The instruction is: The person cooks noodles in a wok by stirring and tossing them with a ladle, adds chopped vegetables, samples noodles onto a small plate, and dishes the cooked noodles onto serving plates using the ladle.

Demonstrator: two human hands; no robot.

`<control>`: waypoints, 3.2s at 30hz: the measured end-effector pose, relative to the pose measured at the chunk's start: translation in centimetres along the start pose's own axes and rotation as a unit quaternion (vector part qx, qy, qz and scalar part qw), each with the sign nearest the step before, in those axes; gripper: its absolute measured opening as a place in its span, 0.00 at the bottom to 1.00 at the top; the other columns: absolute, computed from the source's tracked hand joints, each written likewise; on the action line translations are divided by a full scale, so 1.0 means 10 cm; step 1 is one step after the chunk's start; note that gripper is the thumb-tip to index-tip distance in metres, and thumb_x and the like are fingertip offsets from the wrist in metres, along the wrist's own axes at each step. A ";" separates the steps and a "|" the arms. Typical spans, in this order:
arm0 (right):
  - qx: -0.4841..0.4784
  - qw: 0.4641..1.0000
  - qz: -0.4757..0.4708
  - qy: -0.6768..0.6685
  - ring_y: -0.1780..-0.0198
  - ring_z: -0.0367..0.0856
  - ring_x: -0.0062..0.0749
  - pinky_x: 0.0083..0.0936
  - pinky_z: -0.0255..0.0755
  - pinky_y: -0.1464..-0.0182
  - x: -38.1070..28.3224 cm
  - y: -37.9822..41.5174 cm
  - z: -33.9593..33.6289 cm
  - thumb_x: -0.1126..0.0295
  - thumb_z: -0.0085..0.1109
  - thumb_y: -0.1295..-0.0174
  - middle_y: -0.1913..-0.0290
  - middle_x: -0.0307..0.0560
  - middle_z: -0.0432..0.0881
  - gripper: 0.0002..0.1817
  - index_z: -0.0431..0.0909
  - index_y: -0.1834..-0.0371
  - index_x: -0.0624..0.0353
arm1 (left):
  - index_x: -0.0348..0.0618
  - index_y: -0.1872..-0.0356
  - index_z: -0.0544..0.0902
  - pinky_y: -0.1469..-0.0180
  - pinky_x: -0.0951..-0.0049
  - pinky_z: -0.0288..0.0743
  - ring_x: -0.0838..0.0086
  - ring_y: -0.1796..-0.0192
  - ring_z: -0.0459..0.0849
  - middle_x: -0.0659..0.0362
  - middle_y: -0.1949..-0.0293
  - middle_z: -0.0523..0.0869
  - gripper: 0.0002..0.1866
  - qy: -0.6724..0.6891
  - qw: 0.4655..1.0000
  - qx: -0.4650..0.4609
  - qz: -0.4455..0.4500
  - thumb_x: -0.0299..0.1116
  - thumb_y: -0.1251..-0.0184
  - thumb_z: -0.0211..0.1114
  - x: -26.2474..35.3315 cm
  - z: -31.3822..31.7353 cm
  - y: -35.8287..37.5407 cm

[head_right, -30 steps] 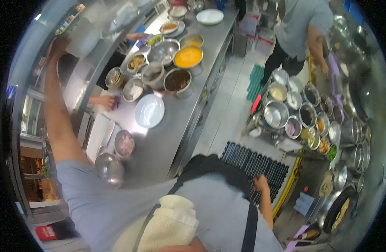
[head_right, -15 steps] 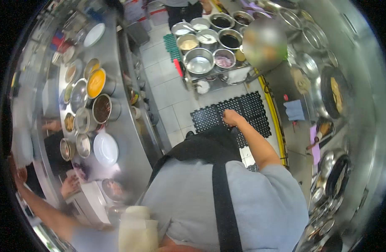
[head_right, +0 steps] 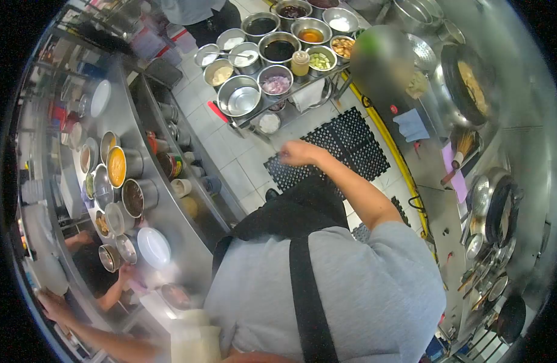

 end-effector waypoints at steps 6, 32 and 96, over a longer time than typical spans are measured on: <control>-0.148 0.882 -0.079 -0.441 0.63 0.88 0.31 0.27 0.85 0.61 -1.42 0.24 -0.57 0.55 0.57 0.25 0.55 0.51 0.86 0.29 0.70 0.28 0.61 | 0.38 0.54 0.81 0.36 0.52 0.71 0.55 0.49 0.85 0.51 0.55 0.86 0.10 0.249 0.966 0.038 0.051 0.23 0.36 0.64 2.99 -2.06 0.18; 0.306 0.811 0.286 -0.408 0.75 0.87 0.34 0.30 0.84 0.74 3.80 0.49 -1.38 0.77 0.54 0.35 0.68 0.52 0.86 0.21 0.76 0.38 0.68 | 0.29 0.35 0.72 0.45 0.66 0.81 0.61 0.47 0.86 0.49 0.45 0.84 0.33 0.765 0.177 -0.597 -0.163 0.19 0.49 0.54 9.06 -3.06 1.28; 0.292 0.705 0.617 0.193 0.46 0.85 0.54 0.48 0.78 0.44 4.47 6.96 -6.25 0.69 0.65 0.41 0.53 0.60 0.87 0.15 0.87 0.52 0.60 | 0.30 0.32 0.69 0.44 0.62 0.84 0.61 0.45 0.87 0.46 0.42 0.83 0.26 0.774 -0.012 -0.622 0.118 0.25 0.31 0.60 12.89 -7.29 -0.72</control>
Point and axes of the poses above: each hand's wrist, its own y-axis away from the middle knuckle, its own z-axis out of the palm, x = y × z, the point moved 10 cm from there along -y, towards the middle knuckle
